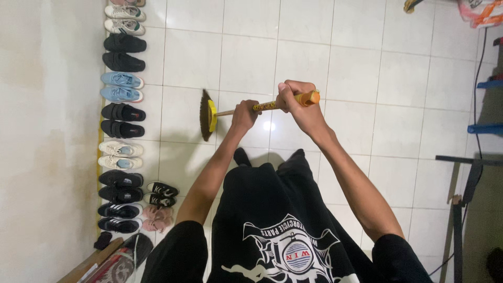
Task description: The person sweeps a tiled floor using a broom, moving the broom head across the surface to gather debris near a doorway and a row of shoes.
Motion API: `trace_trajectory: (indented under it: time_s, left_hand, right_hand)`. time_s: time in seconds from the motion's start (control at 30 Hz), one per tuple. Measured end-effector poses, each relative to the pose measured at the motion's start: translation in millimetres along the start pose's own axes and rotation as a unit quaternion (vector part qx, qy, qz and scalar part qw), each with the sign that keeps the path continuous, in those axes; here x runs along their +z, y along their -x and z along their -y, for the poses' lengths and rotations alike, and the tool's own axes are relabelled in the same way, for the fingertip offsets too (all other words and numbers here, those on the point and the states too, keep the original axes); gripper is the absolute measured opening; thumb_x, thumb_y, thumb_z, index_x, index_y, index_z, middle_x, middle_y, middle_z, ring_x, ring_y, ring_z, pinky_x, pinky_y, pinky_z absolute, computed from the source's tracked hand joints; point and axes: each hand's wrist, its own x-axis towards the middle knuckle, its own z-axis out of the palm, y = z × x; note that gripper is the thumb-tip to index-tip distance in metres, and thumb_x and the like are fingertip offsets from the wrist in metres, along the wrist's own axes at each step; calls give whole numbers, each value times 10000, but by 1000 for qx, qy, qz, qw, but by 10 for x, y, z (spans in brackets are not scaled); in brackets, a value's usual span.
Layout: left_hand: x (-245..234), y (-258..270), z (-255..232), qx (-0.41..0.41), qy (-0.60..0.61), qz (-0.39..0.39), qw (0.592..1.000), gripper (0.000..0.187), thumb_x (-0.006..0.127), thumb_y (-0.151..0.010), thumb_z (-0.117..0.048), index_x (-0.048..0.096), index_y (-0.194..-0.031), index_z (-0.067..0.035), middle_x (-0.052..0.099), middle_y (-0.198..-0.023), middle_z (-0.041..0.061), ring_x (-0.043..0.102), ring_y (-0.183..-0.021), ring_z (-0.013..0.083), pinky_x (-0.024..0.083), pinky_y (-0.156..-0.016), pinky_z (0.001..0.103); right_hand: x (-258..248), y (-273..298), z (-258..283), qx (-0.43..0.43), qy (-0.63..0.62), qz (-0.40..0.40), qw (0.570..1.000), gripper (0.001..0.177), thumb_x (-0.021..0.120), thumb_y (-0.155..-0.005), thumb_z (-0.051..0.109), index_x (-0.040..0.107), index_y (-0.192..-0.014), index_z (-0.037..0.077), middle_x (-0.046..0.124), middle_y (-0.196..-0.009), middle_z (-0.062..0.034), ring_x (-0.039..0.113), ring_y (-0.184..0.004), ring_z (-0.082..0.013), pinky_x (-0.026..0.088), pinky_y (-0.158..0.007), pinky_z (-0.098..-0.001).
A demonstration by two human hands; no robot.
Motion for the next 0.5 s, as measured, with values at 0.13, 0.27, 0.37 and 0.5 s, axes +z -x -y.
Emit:
trace_trajectory:
  time_s: [0.13,0.27,0.37,0.5]
  left_hand:
    - [159,-148,-243,-26,-8,4,1000,99,671,-869,-116,762,-835,-100,742,-859,153,707,-829,391,558,-736,486]
    - [496,-273,-534,-24,-6,-7,1000,105,665,-866,-135,759,-832,-103,744,-851,146,710,-826,383,562,-738,485]
    - [776,-407,-823,-22,2,-27,999,139,628,-881,-130,757,-834,-106,753,-847,136,714,-831,373,561,-748,481]
    - [1124,-508,-1275,-27,47,-31,998,193,584,-894,-139,762,-821,-123,743,-824,137,716,-790,358,556,-719,460]
  right_hand:
    - [-256,-33,16,15,2,7,1000,456,500,-1074,190,470,-639,56,509,-562,-31,454,-533,-108,413,-528,-291]
    - [-676,-27,-30,5,16,21,1000,452,493,-1065,183,477,-634,47,506,-561,-32,446,-530,-110,405,-525,-293]
    - [-1045,19,-54,22,13,24,999,448,497,-1062,179,479,-634,47,516,-570,-27,450,-539,-101,404,-521,-294]
    - [-1516,22,-37,-9,47,37,998,437,496,-1053,176,491,-636,45,504,-561,-20,432,-528,-93,383,-510,-295]
